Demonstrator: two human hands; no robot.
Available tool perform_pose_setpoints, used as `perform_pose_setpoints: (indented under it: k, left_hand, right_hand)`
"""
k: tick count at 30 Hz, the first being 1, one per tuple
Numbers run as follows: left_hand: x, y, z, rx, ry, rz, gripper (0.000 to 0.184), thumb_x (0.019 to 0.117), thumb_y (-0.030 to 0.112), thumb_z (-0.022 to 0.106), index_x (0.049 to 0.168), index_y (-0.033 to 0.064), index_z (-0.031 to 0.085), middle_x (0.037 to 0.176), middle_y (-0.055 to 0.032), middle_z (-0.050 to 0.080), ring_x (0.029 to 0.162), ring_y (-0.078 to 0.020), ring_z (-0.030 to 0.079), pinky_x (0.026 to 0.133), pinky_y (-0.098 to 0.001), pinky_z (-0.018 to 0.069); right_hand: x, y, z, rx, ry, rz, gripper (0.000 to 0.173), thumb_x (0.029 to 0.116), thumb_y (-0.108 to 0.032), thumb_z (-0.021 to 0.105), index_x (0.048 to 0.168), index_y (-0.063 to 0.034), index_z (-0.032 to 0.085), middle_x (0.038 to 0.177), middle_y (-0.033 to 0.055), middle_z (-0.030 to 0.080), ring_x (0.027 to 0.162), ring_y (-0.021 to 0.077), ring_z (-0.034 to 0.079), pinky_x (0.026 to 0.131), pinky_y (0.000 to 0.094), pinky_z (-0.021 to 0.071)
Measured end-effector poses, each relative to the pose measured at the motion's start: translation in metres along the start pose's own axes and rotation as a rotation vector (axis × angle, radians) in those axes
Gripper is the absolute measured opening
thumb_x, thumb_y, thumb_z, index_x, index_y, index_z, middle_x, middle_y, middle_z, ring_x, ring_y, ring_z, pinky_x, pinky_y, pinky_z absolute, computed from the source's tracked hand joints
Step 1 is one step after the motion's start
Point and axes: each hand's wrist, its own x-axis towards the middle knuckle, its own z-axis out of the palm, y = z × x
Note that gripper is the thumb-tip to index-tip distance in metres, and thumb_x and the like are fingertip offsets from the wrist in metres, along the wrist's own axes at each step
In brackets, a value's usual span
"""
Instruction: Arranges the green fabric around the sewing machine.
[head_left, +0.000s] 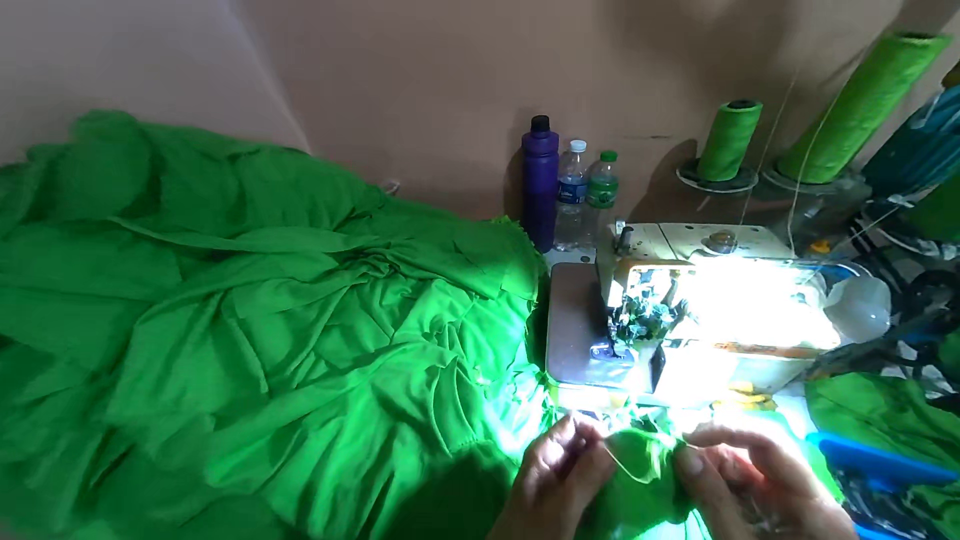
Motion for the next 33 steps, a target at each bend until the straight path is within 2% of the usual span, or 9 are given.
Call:
perform_pose_setpoints:
  k: [2,6,9,11,16,22,26,30,33]
  left_hand:
    - [0.019,0.000,-0.005,0.246,0.034,0.253,0.010,0.1007,0.004,0.052,0.096,0.0019,0.061,0.083,0.0113,0.060,0.078,0.0117,0.055,0.072,-0.0083,0.0466]
    - [0.060,-0.001,-0.011,0.714,0.128,0.560,0.012,0.0935,0.004,0.062,0.098,-0.0050,0.068,0.092,-0.0078,0.072,0.086,-0.0011,0.066,0.081,-0.0138,0.0526]
    - [0.081,-0.012,-0.008,0.989,0.185,0.420,0.012,0.0880,0.006,0.068,0.097,0.0028,0.075,0.090,-0.0094,0.073,0.082,-0.0151,0.069,0.077,-0.0282,0.0565]
    - [0.089,-0.022,-0.011,1.084,0.136,0.311,0.011,0.0893,0.006,0.067,0.094,0.0040,0.077,0.088,-0.0122,0.070,0.082,-0.0234,0.069,0.075,-0.0378,0.0561]
    - [0.090,-0.035,-0.012,1.159,0.211,0.348,0.009,0.0852,0.007,0.072,0.088,0.0068,0.080,0.082,-0.0104,0.070,0.078,-0.0210,0.068,0.073,-0.0332,0.0562]
    - [0.109,-0.027,0.000,1.136,0.278,0.120,0.012,0.0922,0.013,0.069,0.091,0.0067,0.079,0.088,-0.0110,0.069,0.086,-0.0223,0.067,0.080,-0.0377,0.0535]
    - [0.114,-0.028,0.000,1.153,0.279,0.126,0.014,0.0922,0.016,0.068,0.090,0.0077,0.079,0.088,-0.0103,0.069,0.086,-0.0214,0.067,0.079,-0.0368,0.0535]
    - [0.118,-0.033,-0.005,1.164,0.309,0.191,0.010,0.0895,0.014,0.071,0.087,0.0082,0.079,0.084,-0.0089,0.070,0.083,-0.0202,0.068,0.076,-0.0362,0.0537]
    - [0.131,-0.033,-0.011,1.166,0.273,0.058,0.011,0.0932,0.016,0.072,0.096,0.0091,0.079,0.093,-0.0114,0.070,0.090,-0.0254,0.067,0.081,-0.0432,0.0536]
  right_hand:
    - [0.002,0.009,0.001,-0.024,0.013,-0.025,0.012,0.0983,0.004,0.051,0.104,-0.0050,0.056,0.083,-0.0147,0.065,0.071,-0.0120,0.060,0.065,0.0100,0.0537]
    - [0.016,0.047,0.008,-0.122,0.061,-0.088,0.026,0.1010,-0.001,0.045,0.104,0.0101,0.068,0.093,0.0013,0.070,0.076,-0.0111,0.058,0.069,0.0072,0.0493]
    - [0.022,0.085,0.018,-0.141,0.192,0.125,0.031,0.1005,-0.006,0.047,0.117,0.0127,0.065,0.100,0.0053,0.069,0.076,-0.0091,0.058,0.068,0.0086,0.0484]
    - [0.022,0.097,0.024,-0.134,0.245,0.236,0.029,0.1006,-0.007,0.048,0.116,0.0132,0.062,0.089,0.0013,0.065,0.067,-0.0095,0.054,0.062,0.0090,0.0466]
    - [0.018,0.109,0.027,-0.064,0.334,0.329,0.016,0.0944,-0.003,0.053,0.105,0.0075,0.059,0.068,-0.0105,0.055,0.055,-0.0099,0.049,0.054,0.0089,0.0428]
    - [0.044,0.117,0.032,-0.194,0.402,0.313,0.023,0.0988,-0.006,0.056,0.111,0.0137,0.060,0.075,-0.0006,0.058,0.063,-0.0070,0.051,0.062,0.0105,0.0449]
    - [0.046,0.119,0.037,-0.117,0.456,0.343,0.013,0.0961,-0.004,0.053,0.098,0.0087,0.057,0.071,-0.0071,0.052,0.060,-0.0106,0.048,0.060,0.0079,0.0438]
    - [0.046,0.116,0.037,-0.099,0.451,0.336,0.011,0.0972,-0.003,0.053,0.099,0.0071,0.058,0.071,-0.0079,0.053,0.061,-0.0105,0.050,0.061,0.0077,0.0448]
    - [0.045,0.116,0.036,-0.150,0.444,0.313,0.013,0.0962,-0.004,0.055,0.100,0.0079,0.057,0.070,-0.0054,0.052,0.059,-0.0085,0.048,0.060,0.0084,0.0431]
